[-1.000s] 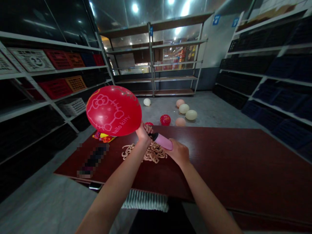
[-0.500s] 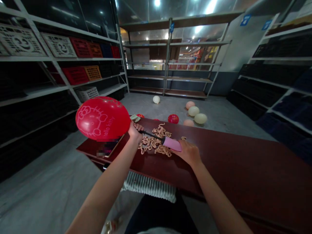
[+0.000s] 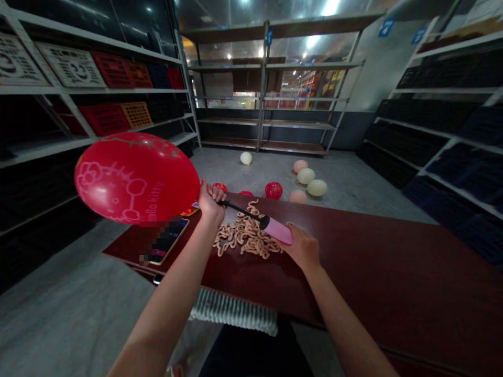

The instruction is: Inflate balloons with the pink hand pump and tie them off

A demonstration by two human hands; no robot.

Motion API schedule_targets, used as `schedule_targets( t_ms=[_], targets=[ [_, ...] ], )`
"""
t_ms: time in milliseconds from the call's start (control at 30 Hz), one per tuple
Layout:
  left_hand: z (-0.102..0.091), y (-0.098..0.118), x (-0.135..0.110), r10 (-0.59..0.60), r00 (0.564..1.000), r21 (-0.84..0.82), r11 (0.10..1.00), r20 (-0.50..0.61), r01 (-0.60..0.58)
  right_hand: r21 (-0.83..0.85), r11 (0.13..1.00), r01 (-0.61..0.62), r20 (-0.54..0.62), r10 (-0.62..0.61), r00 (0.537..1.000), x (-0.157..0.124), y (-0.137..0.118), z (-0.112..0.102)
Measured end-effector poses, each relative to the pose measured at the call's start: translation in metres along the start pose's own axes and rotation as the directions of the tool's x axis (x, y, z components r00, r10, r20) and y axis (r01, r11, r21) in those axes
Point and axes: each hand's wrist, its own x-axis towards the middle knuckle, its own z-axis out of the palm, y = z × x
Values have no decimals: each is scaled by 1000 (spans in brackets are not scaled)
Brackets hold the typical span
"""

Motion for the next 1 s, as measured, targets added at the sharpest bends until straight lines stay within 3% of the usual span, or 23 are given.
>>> schedule_targets(
  t_ms=[233, 400, 500, 700, 867, 1000],
  targets=[
    [47, -52, -13, -84, 988, 75, 994, 129, 75, 107, 985, -136, -63, 143, 988, 6, 8, -2],
    [53, -105, -38, -179, 972, 143, 977, 154, 158, 93, 978, -188, -69, 195, 978, 7, 12, -1],
    [51, -122, -45, -209, 967, 145, 971, 143, 188, 78, 977, -196, -61, 201, 978, 6, 13, -2],
    [38, -118, -36, -271, 945, 87, 962, 184, 259, 35, 987, -156, -48, 158, 986, 10, 13, -2],
    [24, -108, -21, -277, 955, 24, 961, 104, 276, -34, 998, -55, 20, 56, 998, 16, 19, -7],
    [21, -96, -11, -240, 968, -30, 970, 76, 243, -94, 995, -17, 7, 18, 1000, 18, 28, -15]
  ],
)
